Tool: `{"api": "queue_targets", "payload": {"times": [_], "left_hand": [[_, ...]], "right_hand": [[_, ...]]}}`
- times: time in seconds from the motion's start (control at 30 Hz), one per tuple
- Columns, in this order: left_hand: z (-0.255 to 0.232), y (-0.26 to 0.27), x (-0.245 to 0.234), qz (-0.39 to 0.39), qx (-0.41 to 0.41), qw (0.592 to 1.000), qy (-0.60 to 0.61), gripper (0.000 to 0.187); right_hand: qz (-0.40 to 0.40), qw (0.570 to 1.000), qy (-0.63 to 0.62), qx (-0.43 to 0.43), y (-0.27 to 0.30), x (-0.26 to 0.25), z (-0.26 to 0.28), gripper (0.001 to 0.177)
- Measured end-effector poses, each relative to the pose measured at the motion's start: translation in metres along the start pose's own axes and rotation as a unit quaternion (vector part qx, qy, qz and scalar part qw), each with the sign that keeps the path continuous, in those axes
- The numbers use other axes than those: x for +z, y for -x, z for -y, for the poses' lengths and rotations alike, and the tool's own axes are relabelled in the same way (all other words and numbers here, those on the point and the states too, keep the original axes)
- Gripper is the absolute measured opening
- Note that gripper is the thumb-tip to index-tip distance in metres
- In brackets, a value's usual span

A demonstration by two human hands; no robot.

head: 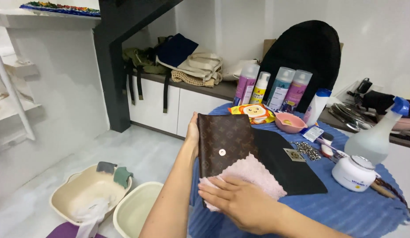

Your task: Cleaning and conditioning a leather handbag using a cloth and specialized cleaning solutions.

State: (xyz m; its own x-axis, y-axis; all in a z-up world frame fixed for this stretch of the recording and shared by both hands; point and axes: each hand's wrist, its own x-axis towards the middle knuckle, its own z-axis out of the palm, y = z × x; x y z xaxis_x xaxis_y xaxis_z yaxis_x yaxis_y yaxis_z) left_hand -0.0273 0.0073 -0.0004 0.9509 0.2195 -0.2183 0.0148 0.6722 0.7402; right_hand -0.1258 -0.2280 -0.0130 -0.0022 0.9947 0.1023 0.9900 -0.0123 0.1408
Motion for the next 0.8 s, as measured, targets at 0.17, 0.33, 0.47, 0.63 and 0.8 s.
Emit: {"api": "queue_targets", "payload": {"times": [0.17,0.33,0.47,0.63,0.8], "left_hand": [[-0.008,0.024,0.006,0.069,-0.003,0.997,-0.032,0.058],[-0.034,0.046,0.04,-0.054,0.041,0.998,0.005,0.069],[-0.036,0.029,0.056,-0.007,0.1,0.995,0.009,0.075],[-0.017,0.031,0.066,0.085,0.127,0.988,0.025,0.083],[0.015,-0.065,0.044,0.018,0.212,0.974,-0.081,0.073]], "right_hand": [[-0.092,0.992,-0.04,0.07,0.03,-0.025,-0.011,0.047],[-0.037,0.967,-0.132,0.216,0.075,-0.041,-0.03,0.092],[-0.038,0.948,-0.182,0.257,0.08,-0.051,-0.029,0.08],[-0.047,0.924,-0.254,0.283,0.083,-0.059,-0.037,0.068],[-0.02,0.926,-0.247,0.285,0.083,-0.066,-0.041,0.065]]}}
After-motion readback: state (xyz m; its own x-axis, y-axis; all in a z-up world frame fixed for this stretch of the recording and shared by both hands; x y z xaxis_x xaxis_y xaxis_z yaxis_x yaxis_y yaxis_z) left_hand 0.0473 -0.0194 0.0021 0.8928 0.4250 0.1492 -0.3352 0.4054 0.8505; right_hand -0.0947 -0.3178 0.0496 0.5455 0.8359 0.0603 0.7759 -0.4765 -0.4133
